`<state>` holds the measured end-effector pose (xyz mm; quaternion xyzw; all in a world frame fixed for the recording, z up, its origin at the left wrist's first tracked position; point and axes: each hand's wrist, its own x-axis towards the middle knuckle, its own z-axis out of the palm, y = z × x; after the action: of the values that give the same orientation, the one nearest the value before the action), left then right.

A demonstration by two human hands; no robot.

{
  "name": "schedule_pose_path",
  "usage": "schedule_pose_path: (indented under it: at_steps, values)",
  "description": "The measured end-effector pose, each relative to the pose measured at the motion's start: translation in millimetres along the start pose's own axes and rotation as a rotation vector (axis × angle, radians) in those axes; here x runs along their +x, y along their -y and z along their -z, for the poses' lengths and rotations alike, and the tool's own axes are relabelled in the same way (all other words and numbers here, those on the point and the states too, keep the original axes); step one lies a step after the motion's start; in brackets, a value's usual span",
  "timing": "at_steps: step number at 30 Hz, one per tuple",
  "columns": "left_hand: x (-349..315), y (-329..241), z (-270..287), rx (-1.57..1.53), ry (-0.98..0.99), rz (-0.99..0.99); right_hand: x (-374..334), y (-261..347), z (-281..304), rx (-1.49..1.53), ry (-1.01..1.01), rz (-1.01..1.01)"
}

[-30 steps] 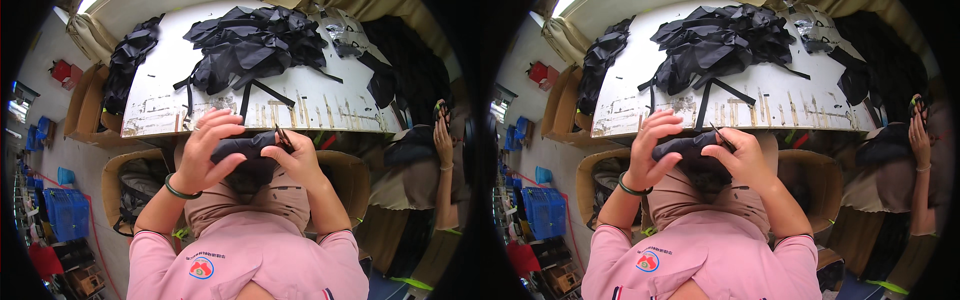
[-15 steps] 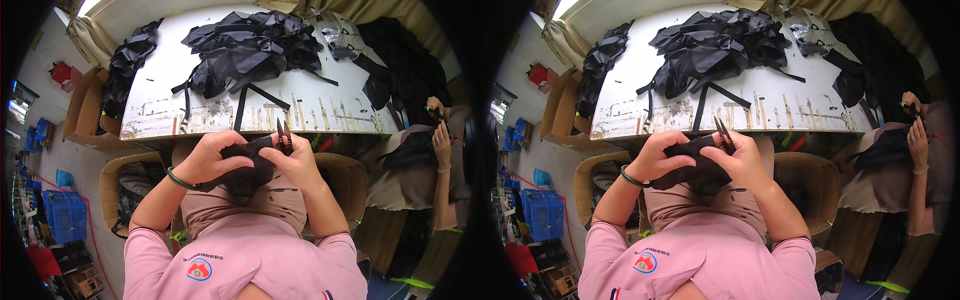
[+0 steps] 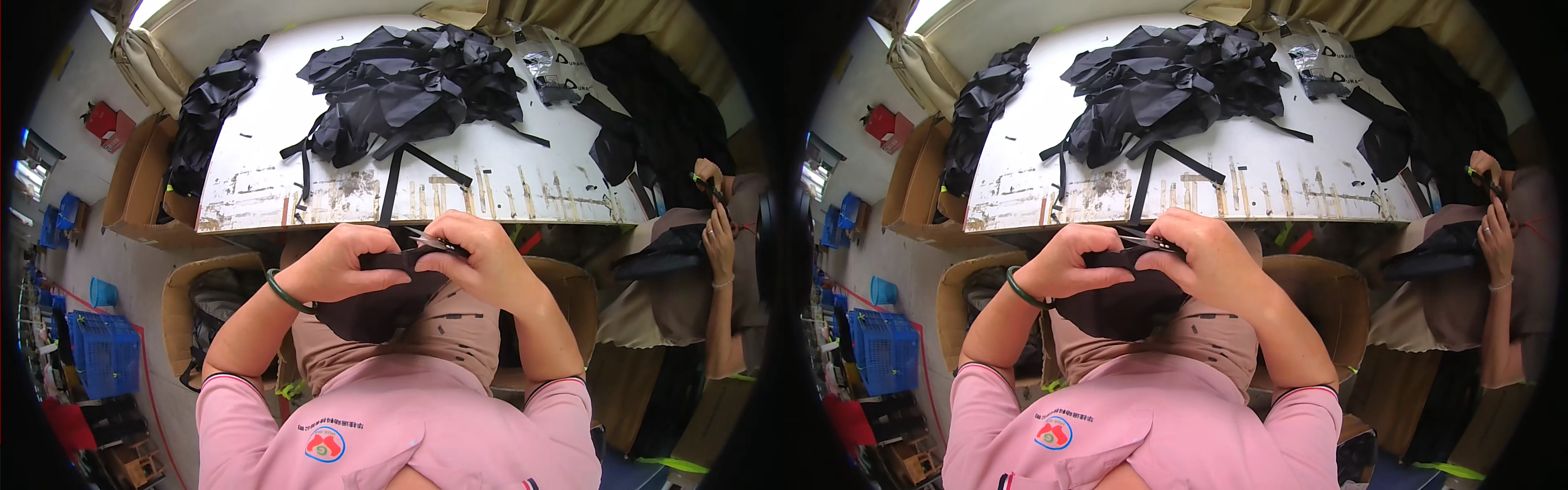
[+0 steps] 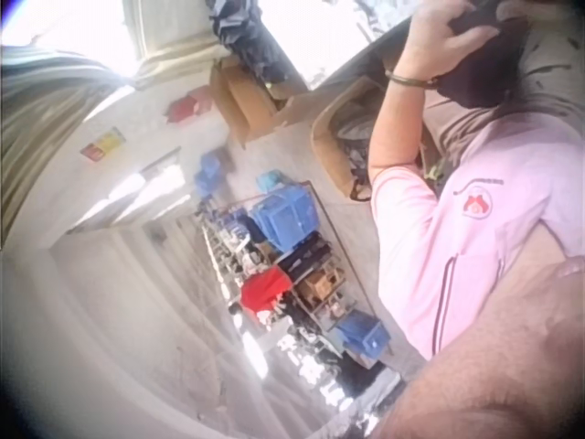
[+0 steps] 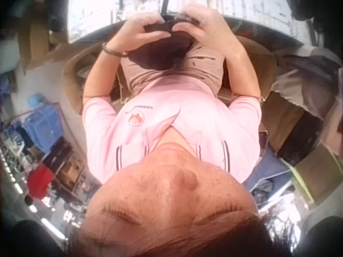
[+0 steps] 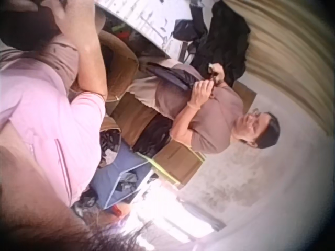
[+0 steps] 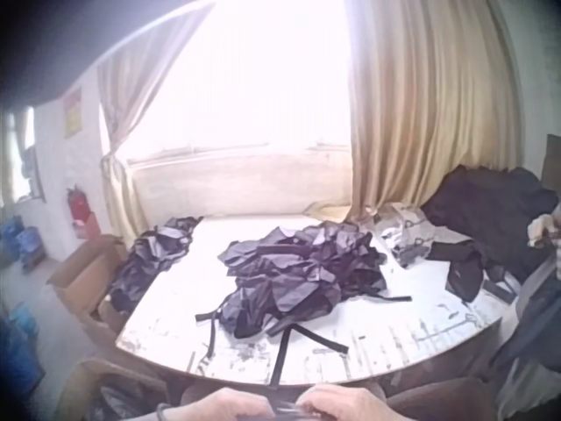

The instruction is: Manually trim excess material from black fabric pieces using hand-held snips or scissors.

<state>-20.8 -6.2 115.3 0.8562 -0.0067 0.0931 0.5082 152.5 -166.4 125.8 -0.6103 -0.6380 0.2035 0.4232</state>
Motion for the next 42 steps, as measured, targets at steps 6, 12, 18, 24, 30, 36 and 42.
schedule_pose_path:
  at_steps: [6, 12, 18, 24, 30, 36, 42]
  values:
    - [-4.7, 17.0, 23.9, -0.023, 0.11, -0.022, -13.0, -8.8, 5.9, 0.222, 0.017, -0.052]
    - [0.6, 68.0, -1.9, -1.025, 0.214, 0.277, 7.5, -1.7, -25.2, 0.669, 0.095, 0.257]
    - [23.5, 63.8, -40.1, -0.564, 0.022, 0.151, 12.2, 3.2, -25.4, 0.464, -0.007, 0.318]
    - [1.8, 23.7, -35.0, -0.494, -0.343, -0.069, -3.3, -17.9, -13.7, 0.252, -0.247, 0.07]
    - [-3.5, 23.5, -61.5, -0.584, -0.418, 0.058, -4.2, -17.7, -23.8, 0.3, -0.22, -0.072]
    - [-8.0, 27.7, -62.0, -0.625, -0.439, 0.066, -5.2, -16.9, -25.4, 0.513, -0.143, -0.283]
    - [-6.7, 29.0, -57.7, -0.887, -0.504, 0.025, -4.6, -21.7, -41.7, 0.729, -0.295, -0.2]
